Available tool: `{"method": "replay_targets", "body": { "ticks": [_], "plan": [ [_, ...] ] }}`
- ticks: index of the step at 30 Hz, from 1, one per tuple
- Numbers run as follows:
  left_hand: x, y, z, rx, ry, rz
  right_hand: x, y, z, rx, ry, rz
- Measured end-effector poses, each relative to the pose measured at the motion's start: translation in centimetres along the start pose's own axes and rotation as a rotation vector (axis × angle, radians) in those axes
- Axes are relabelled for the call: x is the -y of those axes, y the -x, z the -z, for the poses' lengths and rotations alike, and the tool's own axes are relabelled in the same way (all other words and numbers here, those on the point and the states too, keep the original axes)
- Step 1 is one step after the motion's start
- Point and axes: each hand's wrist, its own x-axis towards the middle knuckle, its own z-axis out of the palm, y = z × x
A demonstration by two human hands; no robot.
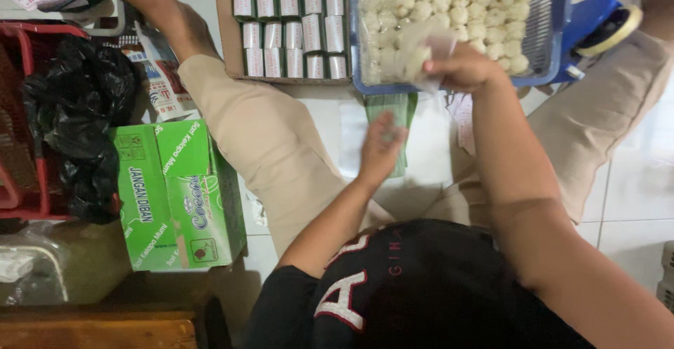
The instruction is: The person sits on the floor and wraps round rice cakes one at a time: they take a cake from the tray, fold a strip of green leaf around it, secure it with a clear plastic band, and place the wrapped cake into the box of finished items. They repeat this wrapping cycle continuously.
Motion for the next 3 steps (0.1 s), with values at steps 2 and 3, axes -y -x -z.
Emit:
{"method": "replay_targets", "body": {
  "ticks": [2, 3],
  "plan": [
    [-2.9, -0.5, 2.4, -0.075, -0.118, -0.234, -1.6, 1.3, -0.6, 0.16, 0.095, 0.076],
    [-4.6, -0.9, 3.1, -0.078, -0.174, -0.323, -2.3, 1.9, -1.0, 0.24, 0.143, 0.114]
  ]
}}
